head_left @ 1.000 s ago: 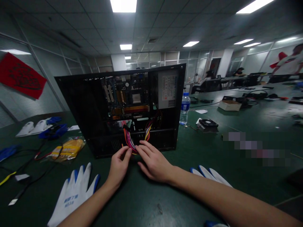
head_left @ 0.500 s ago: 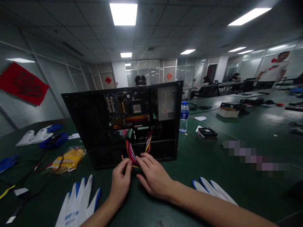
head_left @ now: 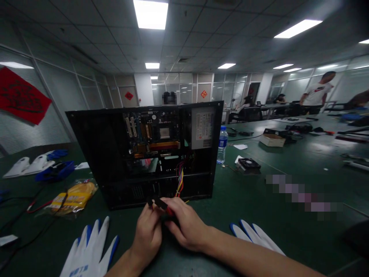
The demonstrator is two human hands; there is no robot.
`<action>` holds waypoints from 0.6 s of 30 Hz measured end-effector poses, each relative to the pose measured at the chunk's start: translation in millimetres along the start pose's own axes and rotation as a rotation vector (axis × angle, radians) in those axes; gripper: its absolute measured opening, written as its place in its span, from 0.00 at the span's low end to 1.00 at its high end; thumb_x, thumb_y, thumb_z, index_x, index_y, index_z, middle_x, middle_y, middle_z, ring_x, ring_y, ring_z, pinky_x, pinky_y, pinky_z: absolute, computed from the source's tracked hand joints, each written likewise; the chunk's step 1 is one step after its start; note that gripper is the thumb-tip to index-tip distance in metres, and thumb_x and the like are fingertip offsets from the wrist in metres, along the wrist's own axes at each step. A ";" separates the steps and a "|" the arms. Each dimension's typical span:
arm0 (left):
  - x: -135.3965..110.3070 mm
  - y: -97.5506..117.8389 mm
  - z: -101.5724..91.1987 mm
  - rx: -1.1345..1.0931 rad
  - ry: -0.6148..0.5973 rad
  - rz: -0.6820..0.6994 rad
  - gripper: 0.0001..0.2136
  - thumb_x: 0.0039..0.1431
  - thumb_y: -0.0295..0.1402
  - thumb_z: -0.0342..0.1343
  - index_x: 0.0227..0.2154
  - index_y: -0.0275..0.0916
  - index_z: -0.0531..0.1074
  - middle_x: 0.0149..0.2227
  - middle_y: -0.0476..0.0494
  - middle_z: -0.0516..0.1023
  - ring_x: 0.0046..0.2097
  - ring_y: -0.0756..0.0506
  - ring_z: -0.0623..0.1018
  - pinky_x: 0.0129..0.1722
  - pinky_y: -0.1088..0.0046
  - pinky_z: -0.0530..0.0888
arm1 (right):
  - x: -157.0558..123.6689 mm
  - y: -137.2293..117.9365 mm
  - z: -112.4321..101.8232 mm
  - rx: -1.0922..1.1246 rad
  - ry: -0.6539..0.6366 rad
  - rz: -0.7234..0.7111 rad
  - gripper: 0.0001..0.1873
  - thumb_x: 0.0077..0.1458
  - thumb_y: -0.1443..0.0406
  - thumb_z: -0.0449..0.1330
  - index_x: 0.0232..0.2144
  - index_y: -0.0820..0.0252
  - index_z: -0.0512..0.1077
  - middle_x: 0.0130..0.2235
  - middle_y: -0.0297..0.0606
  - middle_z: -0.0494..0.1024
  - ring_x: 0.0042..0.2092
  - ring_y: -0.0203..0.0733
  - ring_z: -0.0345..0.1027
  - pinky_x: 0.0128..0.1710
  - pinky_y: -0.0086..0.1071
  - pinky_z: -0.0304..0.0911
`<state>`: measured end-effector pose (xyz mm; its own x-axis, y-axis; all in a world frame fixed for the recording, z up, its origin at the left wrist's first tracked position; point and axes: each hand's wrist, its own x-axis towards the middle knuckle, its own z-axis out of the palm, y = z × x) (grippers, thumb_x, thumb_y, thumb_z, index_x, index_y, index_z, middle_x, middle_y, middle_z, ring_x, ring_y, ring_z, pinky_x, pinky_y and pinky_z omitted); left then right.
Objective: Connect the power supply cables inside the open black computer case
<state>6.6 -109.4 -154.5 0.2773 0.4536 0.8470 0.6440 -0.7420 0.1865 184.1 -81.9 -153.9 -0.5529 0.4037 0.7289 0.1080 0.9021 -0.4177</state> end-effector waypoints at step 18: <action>5.7 0.8 -0.4 -0.013 -0.056 0.043 0.18 0.59 0.17 0.46 0.47 0.41 0.73 0.49 0.40 0.79 0.51 0.45 0.78 0.50 0.69 0.74 | 8.6 1.8 -21.1 -0.219 0.072 -0.060 0.15 0.62 0.67 0.51 0.50 0.60 0.68 0.43 0.46 0.78 0.43 0.45 0.71 0.42 0.38 0.68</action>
<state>8.4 -107.6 -149.3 0.3438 0.4479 0.8253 0.6215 -0.7674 0.1576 197.0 -73.6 -136.9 -0.5046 0.3509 0.7889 0.2573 0.9333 -0.2505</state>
